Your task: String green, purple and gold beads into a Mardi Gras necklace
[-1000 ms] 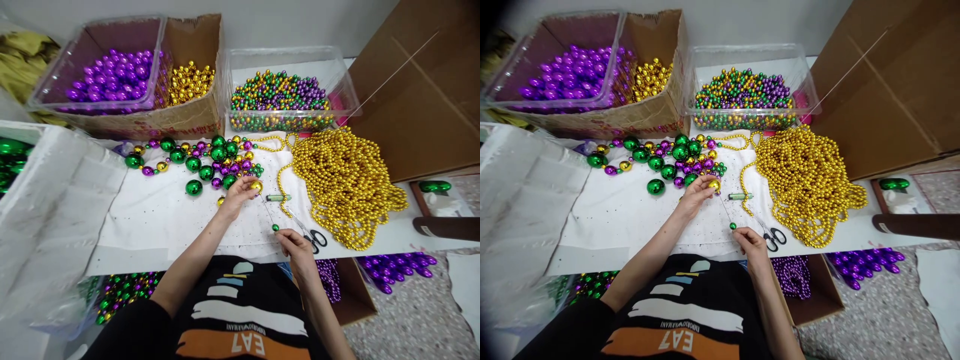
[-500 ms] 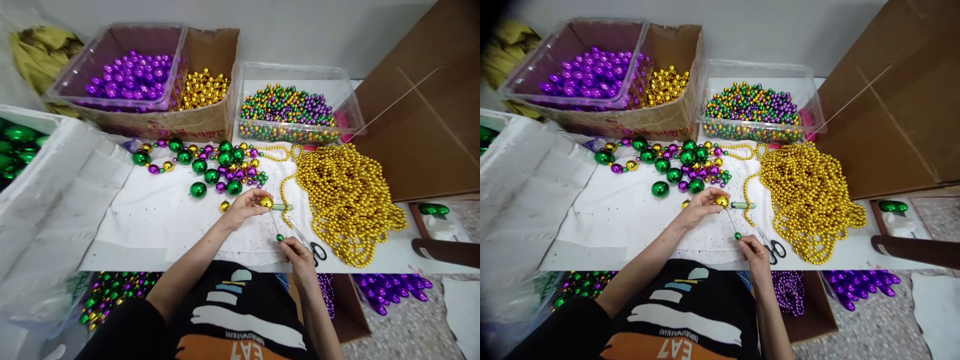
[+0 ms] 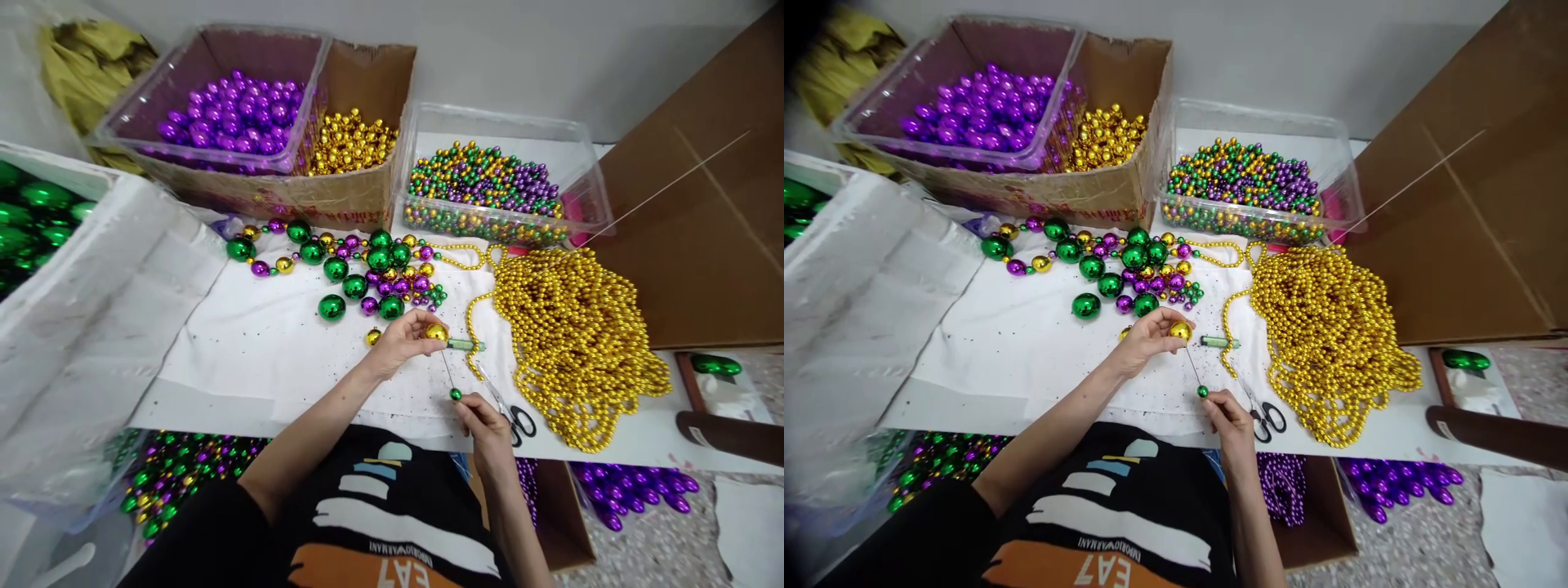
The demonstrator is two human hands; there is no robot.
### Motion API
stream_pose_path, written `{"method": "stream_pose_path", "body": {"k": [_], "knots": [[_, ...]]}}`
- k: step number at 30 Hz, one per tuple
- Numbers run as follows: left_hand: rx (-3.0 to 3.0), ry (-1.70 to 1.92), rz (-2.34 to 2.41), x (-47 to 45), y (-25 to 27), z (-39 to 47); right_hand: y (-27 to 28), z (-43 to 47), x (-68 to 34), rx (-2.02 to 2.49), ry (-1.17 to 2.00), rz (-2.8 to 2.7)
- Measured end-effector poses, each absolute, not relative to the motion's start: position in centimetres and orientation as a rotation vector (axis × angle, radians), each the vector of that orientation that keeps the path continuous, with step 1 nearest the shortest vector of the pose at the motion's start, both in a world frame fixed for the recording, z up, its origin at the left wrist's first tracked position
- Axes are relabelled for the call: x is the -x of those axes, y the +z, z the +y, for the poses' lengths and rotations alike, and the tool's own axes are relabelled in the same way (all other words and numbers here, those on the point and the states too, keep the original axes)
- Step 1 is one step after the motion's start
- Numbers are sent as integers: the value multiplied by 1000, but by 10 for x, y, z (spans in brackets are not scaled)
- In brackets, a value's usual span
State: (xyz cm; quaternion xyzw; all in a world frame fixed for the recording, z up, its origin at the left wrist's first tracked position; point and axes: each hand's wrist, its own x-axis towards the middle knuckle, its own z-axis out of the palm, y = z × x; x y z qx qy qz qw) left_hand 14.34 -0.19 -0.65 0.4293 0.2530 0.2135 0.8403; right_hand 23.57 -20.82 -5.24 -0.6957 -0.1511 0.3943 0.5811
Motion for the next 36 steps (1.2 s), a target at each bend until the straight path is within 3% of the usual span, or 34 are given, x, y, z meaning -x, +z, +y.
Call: {"method": "stream_pose_path", "body": {"k": [36], "knots": [[-877,363,385,-131,-2,4,-68,-209,-243,1616,801,-555]]}}
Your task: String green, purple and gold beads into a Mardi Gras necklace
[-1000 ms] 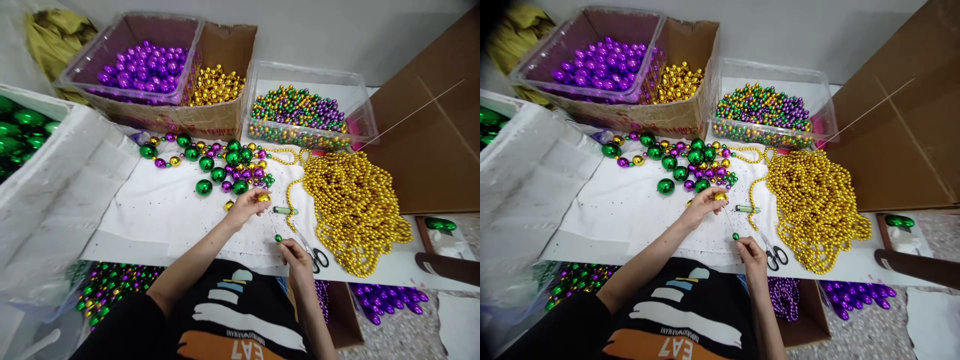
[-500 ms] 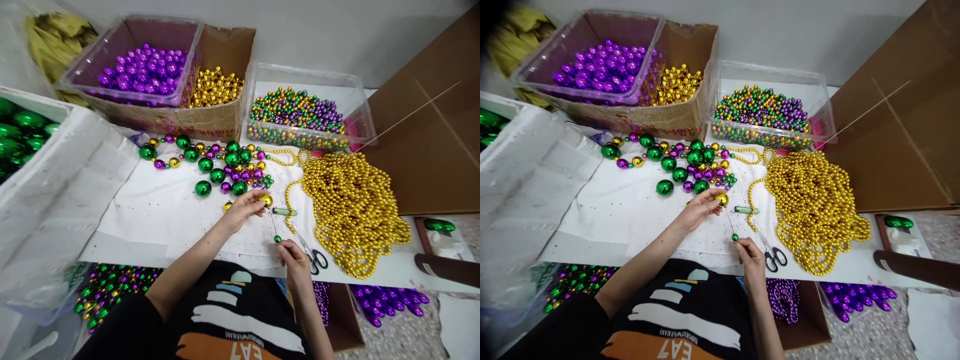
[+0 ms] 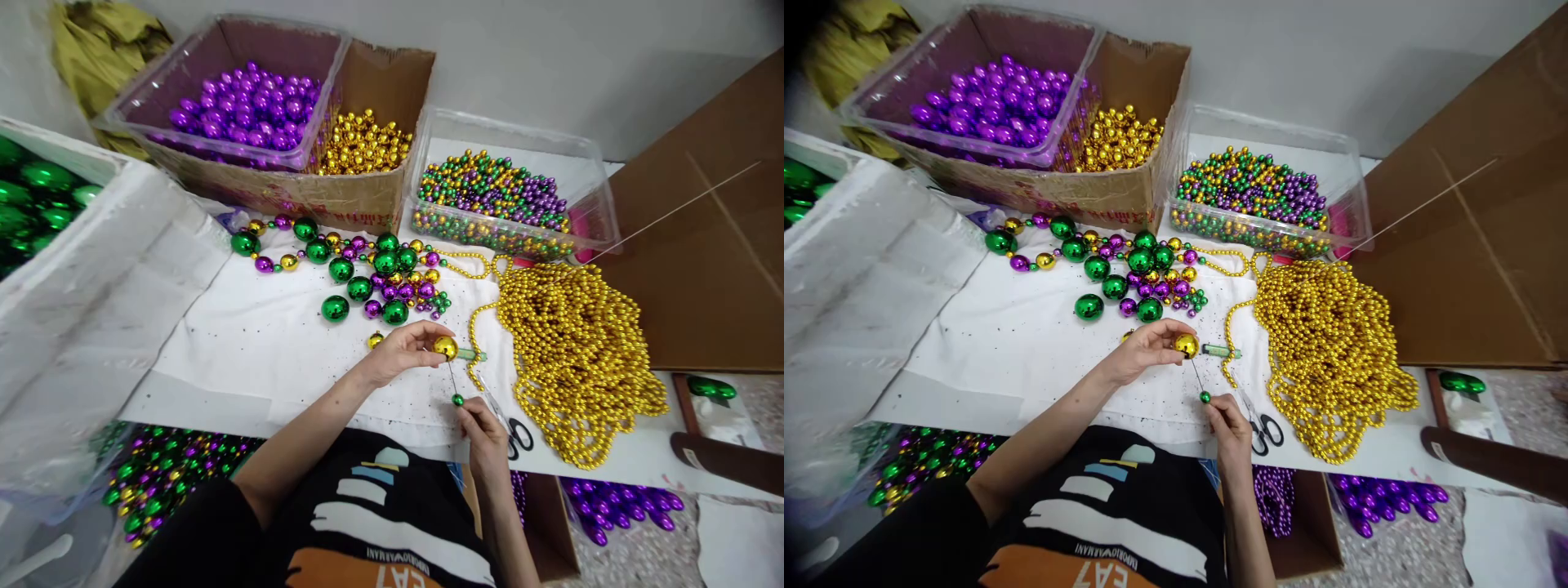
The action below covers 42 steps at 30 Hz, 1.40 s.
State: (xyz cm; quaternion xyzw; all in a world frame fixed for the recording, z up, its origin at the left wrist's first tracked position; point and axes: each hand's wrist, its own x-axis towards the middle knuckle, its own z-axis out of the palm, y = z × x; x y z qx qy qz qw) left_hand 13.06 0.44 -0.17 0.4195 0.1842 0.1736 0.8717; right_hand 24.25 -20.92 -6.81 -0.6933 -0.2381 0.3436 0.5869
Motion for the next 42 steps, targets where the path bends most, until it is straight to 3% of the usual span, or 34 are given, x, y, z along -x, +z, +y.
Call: {"method": "stream_pose_path", "body": {"k": [10,21,32,42], "knots": [[-857,389,483,-128,-8,10,-65,-206,-249,1647,809,-606],[-792,466,658,-125,4,18,-15,-185,-223,1692,793,-545],[-868,475,791,-121,27,23,29,-167,-217,1809,555,-826],[-1011,329,683,-120,29,8,6,-153,-216,1647,711,-659]]}}
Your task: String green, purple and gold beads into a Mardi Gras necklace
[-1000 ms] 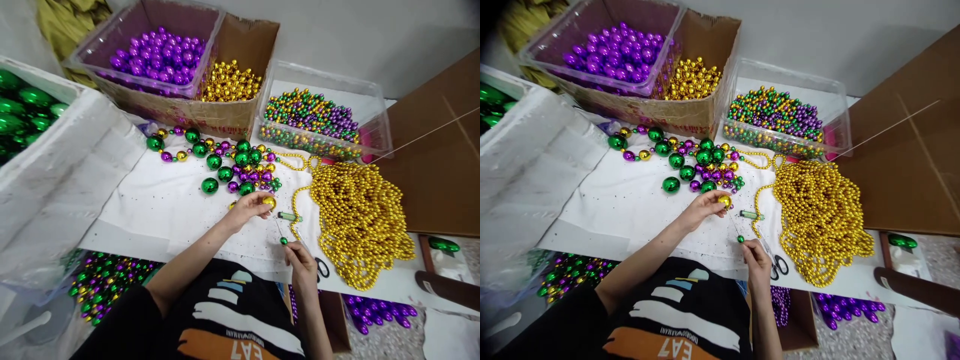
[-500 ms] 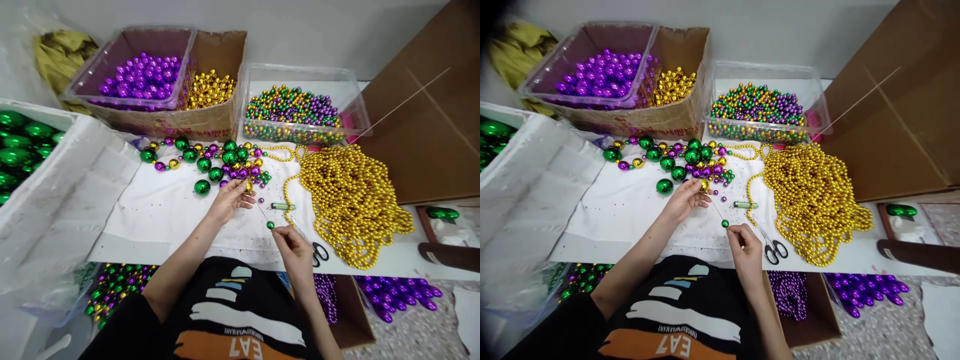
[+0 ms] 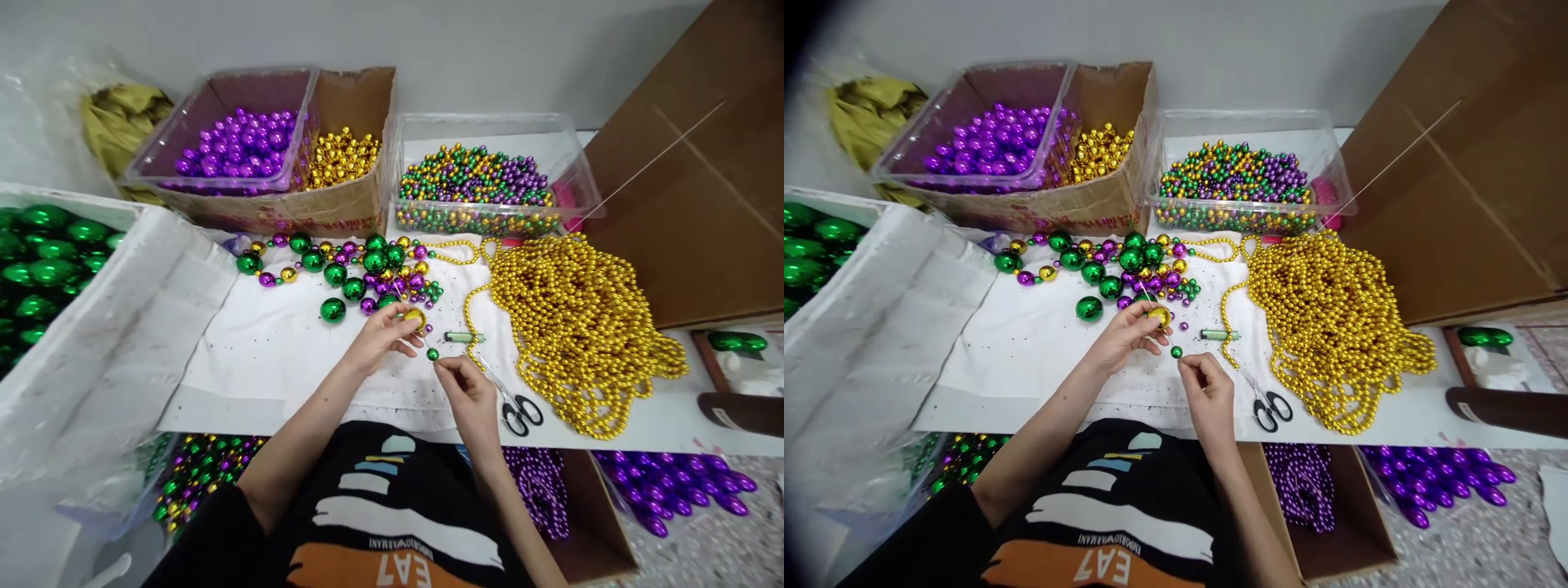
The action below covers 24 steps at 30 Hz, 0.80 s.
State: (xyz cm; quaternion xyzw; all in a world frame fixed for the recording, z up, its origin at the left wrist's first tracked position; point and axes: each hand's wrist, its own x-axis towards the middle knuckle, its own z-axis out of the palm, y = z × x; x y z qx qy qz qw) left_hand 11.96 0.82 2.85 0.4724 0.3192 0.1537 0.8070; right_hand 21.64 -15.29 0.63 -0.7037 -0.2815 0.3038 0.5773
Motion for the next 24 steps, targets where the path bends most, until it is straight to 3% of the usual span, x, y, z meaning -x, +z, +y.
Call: {"method": "stream_pose_path", "body": {"k": [16,20,24], "knots": [[-2132,269,781,-162,-53,-11,-34,-189,-242,1591,772,-260],[-1868,361,820,-163,-56,-7,-38,-190,-243,1571,792,-212],[-1101,390,797,-158,-44,1,-35,-193,-245,1570,838,-221]]}}
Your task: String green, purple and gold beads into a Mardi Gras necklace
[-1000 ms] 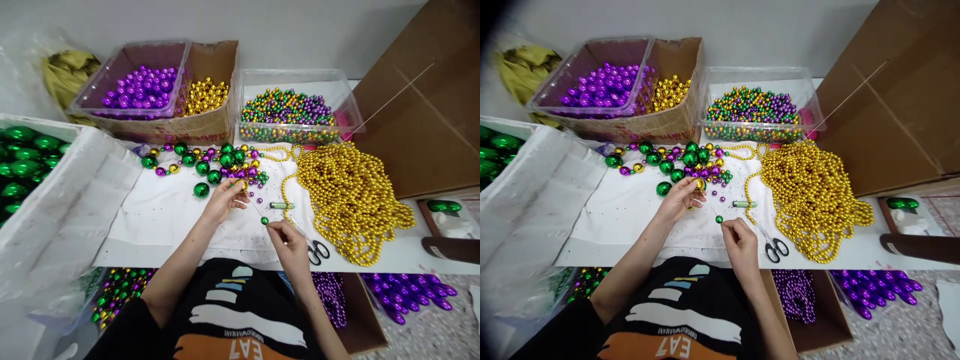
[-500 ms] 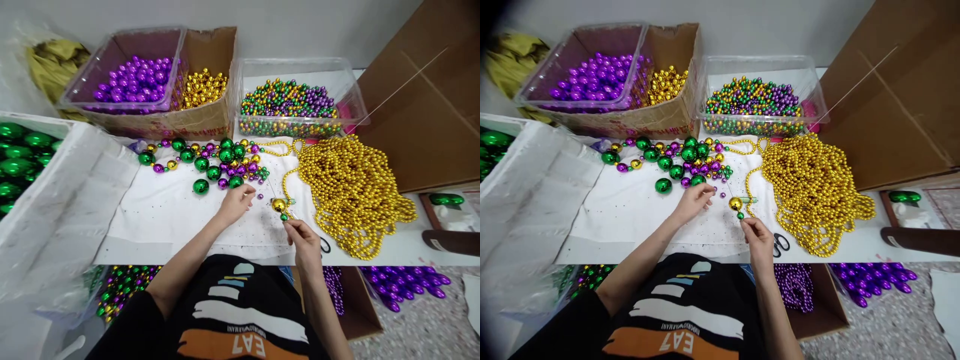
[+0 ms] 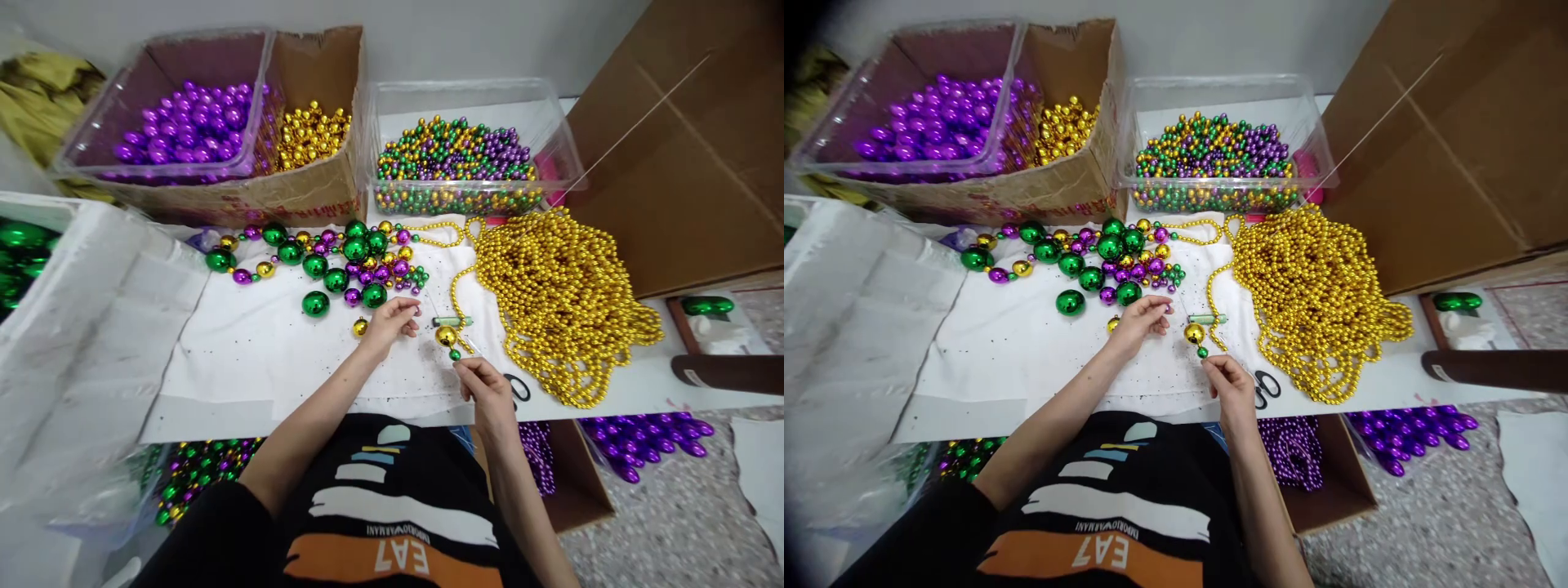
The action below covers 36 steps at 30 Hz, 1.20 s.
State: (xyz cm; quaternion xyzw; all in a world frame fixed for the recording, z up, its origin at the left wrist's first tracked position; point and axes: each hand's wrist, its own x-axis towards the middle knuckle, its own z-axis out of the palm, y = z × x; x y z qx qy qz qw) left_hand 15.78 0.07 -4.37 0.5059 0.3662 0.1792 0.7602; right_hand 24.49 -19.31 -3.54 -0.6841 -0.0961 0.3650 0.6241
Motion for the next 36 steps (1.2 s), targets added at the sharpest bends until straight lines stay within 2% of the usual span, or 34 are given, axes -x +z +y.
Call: {"method": "stream_pose_path", "body": {"k": [3,8,36], "knots": [[-760,411,733,-154,-31,7,-30,-198,-244,1590,885,-273],[-622,439,773,-153,-23,11,-24,-209,-241,1657,894,-341],[-744,415,710,-142,-17,-8,-31,-193,-227,1602,900,-302]]}}
